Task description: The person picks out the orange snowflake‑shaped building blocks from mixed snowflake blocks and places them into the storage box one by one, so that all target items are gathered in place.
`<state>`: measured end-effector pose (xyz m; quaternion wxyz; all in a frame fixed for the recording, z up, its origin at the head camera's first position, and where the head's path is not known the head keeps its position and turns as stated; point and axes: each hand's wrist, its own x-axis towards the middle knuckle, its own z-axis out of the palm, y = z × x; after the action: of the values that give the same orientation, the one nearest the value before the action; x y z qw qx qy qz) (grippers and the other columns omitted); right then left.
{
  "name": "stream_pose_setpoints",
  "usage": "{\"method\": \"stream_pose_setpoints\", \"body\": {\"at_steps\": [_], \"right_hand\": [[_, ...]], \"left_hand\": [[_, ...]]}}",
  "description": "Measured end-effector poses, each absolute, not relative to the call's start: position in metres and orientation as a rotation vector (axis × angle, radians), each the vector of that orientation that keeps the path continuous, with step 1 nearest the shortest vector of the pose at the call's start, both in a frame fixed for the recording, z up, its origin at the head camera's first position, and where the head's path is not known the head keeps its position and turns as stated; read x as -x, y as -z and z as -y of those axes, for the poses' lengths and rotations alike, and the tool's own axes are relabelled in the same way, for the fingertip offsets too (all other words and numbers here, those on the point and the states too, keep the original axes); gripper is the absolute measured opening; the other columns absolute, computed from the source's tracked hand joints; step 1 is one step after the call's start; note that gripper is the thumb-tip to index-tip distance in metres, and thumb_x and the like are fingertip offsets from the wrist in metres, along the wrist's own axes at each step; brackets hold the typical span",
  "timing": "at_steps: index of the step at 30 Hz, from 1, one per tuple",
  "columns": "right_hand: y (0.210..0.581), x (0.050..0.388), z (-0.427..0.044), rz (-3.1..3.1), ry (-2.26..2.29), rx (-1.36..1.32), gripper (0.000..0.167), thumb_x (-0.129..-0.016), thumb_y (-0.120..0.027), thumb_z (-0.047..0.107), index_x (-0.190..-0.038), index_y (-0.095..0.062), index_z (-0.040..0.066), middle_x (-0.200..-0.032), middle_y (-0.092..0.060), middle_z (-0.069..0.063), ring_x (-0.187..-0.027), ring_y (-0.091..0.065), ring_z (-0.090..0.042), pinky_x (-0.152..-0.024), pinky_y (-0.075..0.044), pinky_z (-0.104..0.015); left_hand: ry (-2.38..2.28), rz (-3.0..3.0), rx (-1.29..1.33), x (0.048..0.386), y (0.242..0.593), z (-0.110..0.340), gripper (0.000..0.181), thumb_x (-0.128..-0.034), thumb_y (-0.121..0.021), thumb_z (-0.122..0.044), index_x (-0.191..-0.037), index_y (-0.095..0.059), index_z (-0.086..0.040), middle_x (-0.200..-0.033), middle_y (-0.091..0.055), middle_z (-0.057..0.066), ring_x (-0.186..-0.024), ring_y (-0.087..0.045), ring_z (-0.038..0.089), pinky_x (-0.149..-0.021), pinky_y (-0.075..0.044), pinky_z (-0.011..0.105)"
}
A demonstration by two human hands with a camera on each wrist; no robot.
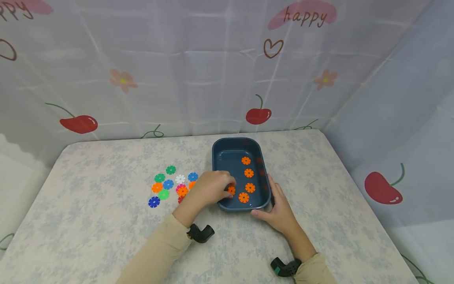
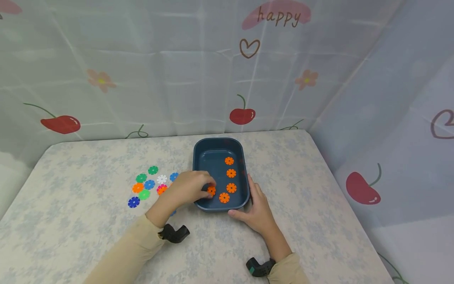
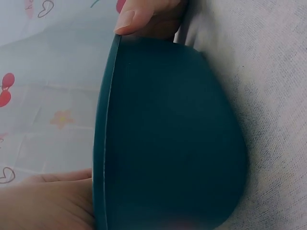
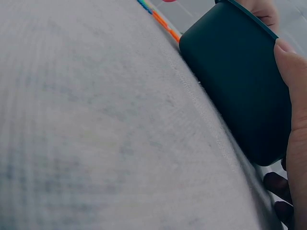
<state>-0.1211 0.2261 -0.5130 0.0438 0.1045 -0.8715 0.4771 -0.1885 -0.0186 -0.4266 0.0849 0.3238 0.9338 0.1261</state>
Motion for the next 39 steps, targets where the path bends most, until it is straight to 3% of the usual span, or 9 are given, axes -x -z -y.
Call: {"method": "stream_pose_setpoints", "body": {"at_steps": [5, 12, 14, 16, 19, 23, 30, 35, 39], "right_hand": [[0.513, 0.122, -0.226, 2.647, -1.478, -0.337, 0.122, -0.069, -0.091, 0.024, -0.161, -0.011, 0.018, -0.141, -0.044, -0.006, -0.127, -0.046, -0.018, -0.107, -0.039, -0.024], [0.512, 0.121, -0.226, 2.663, -1.446, -0.349, 0.121, -0.071, -0.090, 0.027, -0.160, -0.008, 0.029, -0.139, -0.045, -0.006, -0.124, -0.048, -0.017, -0.106, -0.043, -0.037], [0.513, 0.121, -0.226, 2.662, -1.446, -0.345, 0.122, -0.070, -0.090, 0.027, -0.160, -0.008, 0.030, -0.139, -0.045, -0.005, -0.125, -0.047, -0.017, -0.107, -0.042, -0.034], [0.513, 0.122, -0.226, 2.658, -1.452, -0.344, 0.122, -0.070, -0.090, 0.027, -0.160, -0.008, 0.028, -0.140, -0.045, -0.005, -0.126, -0.047, -0.018, -0.107, -0.040, -0.027], [0.515, 0.122, -0.226, 2.659, -1.454, -0.349, 0.122, -0.070, -0.090, 0.026, -0.161, -0.009, 0.024, -0.140, -0.044, -0.006, -0.126, -0.047, -0.018, -0.107, -0.038, -0.021], [0.510, 0.120, -0.224, 2.666, -1.437, -0.343, 0.122, -0.070, -0.090, 0.024, -0.161, -0.010, 0.021, -0.140, -0.045, -0.007, -0.126, -0.047, -0.018, -0.107, -0.039, -0.025], [0.479, 0.111, -0.214, 2.664, -1.457, -0.343, 0.116, -0.071, -0.087, 0.013, -0.160, -0.012, 0.010, -0.137, -0.045, -0.020, -0.124, -0.048, -0.027, -0.103, -0.035, -0.013], [0.503, 0.119, -0.223, 2.662, -1.459, -0.339, 0.121, -0.069, -0.089, 0.014, -0.160, -0.009, 0.016, -0.139, -0.043, -0.018, -0.125, -0.047, -0.026, -0.102, -0.032, -0.009], [0.513, 0.122, -0.226, 2.657, -1.457, -0.351, 0.123, -0.069, -0.090, 0.018, -0.160, -0.008, 0.023, -0.139, -0.043, -0.012, -0.124, -0.046, -0.020, -0.102, -0.033, -0.010]], "left_hand": [[-0.448, -2.798, -0.973, 0.188, 0.428, 0.021, 0.037, -0.0840, -0.080, -0.032, -0.117, -0.073, -0.019, -0.110, -0.069, -0.003, -0.094, -0.066, 0.014, -0.083, -0.055, 0.032], [-0.800, -2.824, -0.929, 0.180, 0.423, 0.044, 0.038, -0.0893, -0.075, -0.028, -0.126, -0.068, -0.021, -0.126, -0.063, -0.003, -0.102, -0.067, 0.018, -0.079, -0.055, 0.033], [-0.868, -2.848, -0.900, 0.176, 0.419, 0.058, 0.039, -0.0901, -0.074, -0.028, -0.128, -0.067, -0.021, -0.127, -0.062, -0.002, -0.103, -0.067, 0.020, -0.080, -0.055, 0.034], [-0.924, -2.863, -0.823, 0.173, 0.417, 0.077, 0.040, -0.0908, -0.073, -0.028, -0.129, -0.066, -0.022, -0.129, -0.062, -0.002, -0.093, -0.068, 0.022, -0.075, -0.055, 0.036], [-0.954, -2.898, -0.649, 0.170, 0.421, 0.113, 0.041, -0.0915, -0.072, -0.031, -0.131, -0.064, -0.025, -0.132, -0.061, -0.004, -0.102, -0.067, 0.024, -0.082, -0.055, 0.042], [-0.915, -2.943, -0.397, 0.163, 0.438, 0.162, 0.043, -0.0918, -0.072, -0.030, -0.133, -0.062, -0.022, -0.134, -0.060, 0.001, -0.118, -0.061, 0.030, -0.093, -0.051, 0.054], [-0.809, -2.988, -0.102, 0.145, 0.466, 0.210, 0.047, -0.0915, -0.071, -0.032, -0.132, -0.061, -0.011, -0.123, -0.064, 0.012, -0.111, -0.061, 0.036, -0.087, -0.051, 0.056], [-0.762, -3.008, -0.044, 0.143, 0.476, 0.206, 0.056, -0.0899, -0.070, -0.043, -0.133, -0.060, -0.008, -0.120, -0.063, 0.014, -0.103, -0.063, 0.032, -0.077, -0.053, 0.049], [-0.714, -3.048, 0.010, 0.145, 0.477, 0.197, 0.052, -0.0889, -0.071, -0.041, -0.128, -0.063, -0.007, -0.120, -0.062, 0.016, -0.097, -0.065, 0.031, -0.068, -0.055, 0.043]]}}
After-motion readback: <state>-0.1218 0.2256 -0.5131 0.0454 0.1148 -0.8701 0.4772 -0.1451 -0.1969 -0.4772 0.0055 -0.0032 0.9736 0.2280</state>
